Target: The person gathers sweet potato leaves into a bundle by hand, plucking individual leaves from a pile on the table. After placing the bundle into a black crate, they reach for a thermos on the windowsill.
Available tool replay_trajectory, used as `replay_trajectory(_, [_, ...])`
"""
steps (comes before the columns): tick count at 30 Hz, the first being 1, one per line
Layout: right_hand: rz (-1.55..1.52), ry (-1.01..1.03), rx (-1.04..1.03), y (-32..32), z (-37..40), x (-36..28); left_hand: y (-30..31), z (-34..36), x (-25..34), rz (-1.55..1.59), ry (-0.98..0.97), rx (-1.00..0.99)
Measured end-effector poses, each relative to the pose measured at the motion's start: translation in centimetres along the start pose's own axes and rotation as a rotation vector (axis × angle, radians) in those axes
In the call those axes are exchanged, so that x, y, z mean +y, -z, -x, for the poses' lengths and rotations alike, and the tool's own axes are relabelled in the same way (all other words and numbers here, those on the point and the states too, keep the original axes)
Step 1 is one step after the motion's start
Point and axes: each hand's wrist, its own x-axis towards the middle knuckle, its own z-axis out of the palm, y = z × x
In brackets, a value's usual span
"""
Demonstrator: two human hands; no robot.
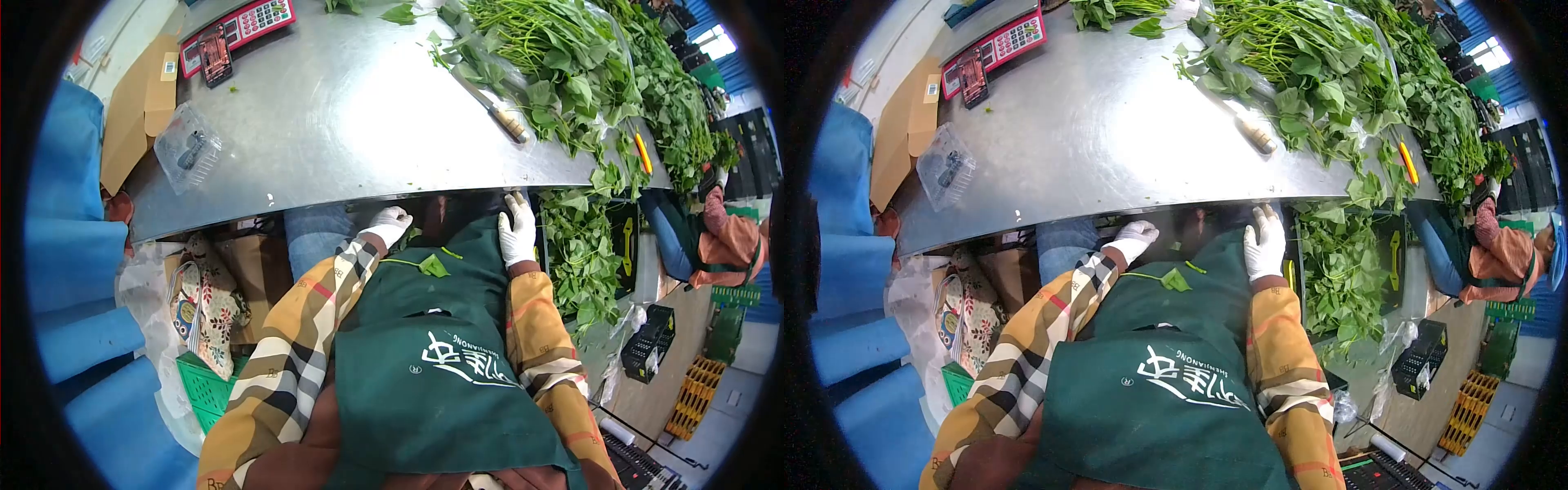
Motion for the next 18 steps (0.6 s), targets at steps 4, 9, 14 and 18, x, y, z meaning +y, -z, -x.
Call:
replay_trajectory(4, [-0.026, -0.027, 0.023, 0.4, 0.1, 0.2, -0.4, -0.4, -0.7, 0.021, -0.023, 0.004])
replay_trajectory(9, [-0.034, -0.047, 0.060, 1.6, 0.0, 0.2, 0.0, -0.2, 0.2, 0.027, -0.023, 0.001])
replay_trajectory(14, [-0.046, -0.061, 0.038, 1.3, 0.7, 1.1, 0.1, 0.4, 1.1, -0.062, -0.073, 0.030])
replay_trajectory(18, [0.017, -0.043, 0.010, 0.7, 0.4, 1.2, 0.4, 0.5, 0.9, 0.033, -0.025, 0.008])
